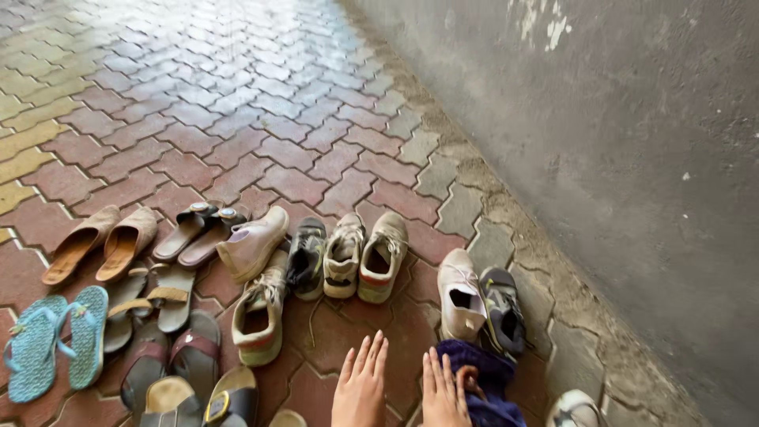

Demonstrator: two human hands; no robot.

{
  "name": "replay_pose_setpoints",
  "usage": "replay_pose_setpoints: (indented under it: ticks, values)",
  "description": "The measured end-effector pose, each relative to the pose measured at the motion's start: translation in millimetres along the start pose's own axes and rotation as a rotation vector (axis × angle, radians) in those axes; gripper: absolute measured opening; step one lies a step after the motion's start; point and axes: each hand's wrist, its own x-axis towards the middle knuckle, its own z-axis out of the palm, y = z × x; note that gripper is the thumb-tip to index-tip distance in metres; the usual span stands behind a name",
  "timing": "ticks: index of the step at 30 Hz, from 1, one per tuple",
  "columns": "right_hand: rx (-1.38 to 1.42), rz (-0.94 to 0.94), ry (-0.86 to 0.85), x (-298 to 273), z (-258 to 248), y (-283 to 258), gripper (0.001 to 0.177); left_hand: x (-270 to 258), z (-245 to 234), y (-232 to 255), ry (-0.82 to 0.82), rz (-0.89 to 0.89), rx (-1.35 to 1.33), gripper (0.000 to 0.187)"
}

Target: The person wipes several pairs of shoes with a cloth, then places them on a metal shoe rack. The person handles sneakers and sandals, wiping them individually and arranging them on the rack.

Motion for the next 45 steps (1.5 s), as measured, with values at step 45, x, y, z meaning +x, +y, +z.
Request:
replay_pose_setpoints:
  ticks: [45]
  values:
    - [0.107, 0.143, 0.032, 99, -32, 27, 0.104, 87, 76, -36, 0.233, 0.193, 0.083, 0.062]
